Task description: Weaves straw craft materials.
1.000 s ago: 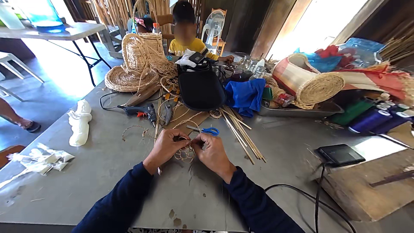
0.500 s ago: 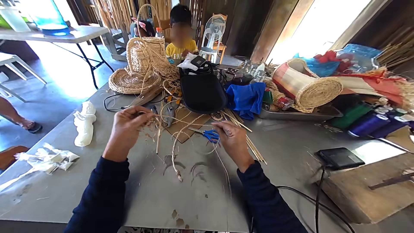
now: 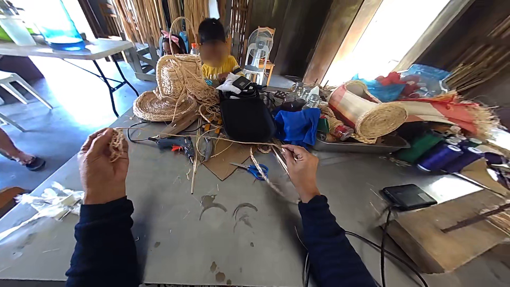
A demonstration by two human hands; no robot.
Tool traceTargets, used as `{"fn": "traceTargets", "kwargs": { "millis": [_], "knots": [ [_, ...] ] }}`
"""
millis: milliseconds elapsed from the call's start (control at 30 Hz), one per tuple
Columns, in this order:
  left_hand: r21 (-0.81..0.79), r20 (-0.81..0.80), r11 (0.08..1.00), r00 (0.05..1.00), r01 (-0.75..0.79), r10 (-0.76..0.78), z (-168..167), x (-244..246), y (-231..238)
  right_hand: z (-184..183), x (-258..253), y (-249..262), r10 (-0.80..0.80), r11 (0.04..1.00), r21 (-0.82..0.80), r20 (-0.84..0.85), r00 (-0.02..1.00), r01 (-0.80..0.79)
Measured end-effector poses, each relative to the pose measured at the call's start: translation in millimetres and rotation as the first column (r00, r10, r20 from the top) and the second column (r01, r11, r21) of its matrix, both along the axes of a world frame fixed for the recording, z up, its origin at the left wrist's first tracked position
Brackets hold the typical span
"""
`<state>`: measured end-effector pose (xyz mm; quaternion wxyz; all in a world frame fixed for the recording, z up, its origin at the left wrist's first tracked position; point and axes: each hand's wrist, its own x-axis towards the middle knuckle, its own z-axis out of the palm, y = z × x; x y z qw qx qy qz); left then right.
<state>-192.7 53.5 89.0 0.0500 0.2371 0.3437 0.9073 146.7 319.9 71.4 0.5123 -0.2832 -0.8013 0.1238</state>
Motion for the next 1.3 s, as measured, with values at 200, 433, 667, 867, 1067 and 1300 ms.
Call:
{"fn": "traceTargets", "kwargs": {
  "millis": [200,433,667,867,1067,1300],
  "knots": [
    [0.276,0.114,0.961,0.992,0.02,-0.053,-5.6,-22.7,-13.9,-8.2,2.5,12.6,-0.03,0.995,-0.096,0.036,0.999,0.033],
    [0.327,0.206,0.941,0.978,-0.083,0.014,-7.2,-29.1,-19.0,-6.2,15.2,26.7,-0.062,0.984,-0.166,0.009,0.998,0.063],
    [-0.008,0.243,0.995,0.965,0.098,-0.093,7.1,36.9,1.5,6.3,12.7,17.2,-0.07,0.976,-0.206,-0.007,0.998,0.067],
    [-0.425,0.119,0.86,0.959,0.284,-0.258,4.1,173.6,-57.7,38.2,29.9,-31.8,0.12,0.949,-0.309,0.168,0.978,-0.063],
    [-0.496,-0.078,0.82,0.926,0.285,-0.369,-48.7,238.8,-132.6,35.1,68.6,-144.3,0.56,0.523,-0.541,-0.364,0.744,-0.658],
    [-0.505,-0.21,0.856,0.946,0.113,-0.249,-79.7,269.9,-175.9,-9.7,92.7,-251.8,0.753,0.189,-0.658,-0.38,0.538,-0.729]
  ]
}}
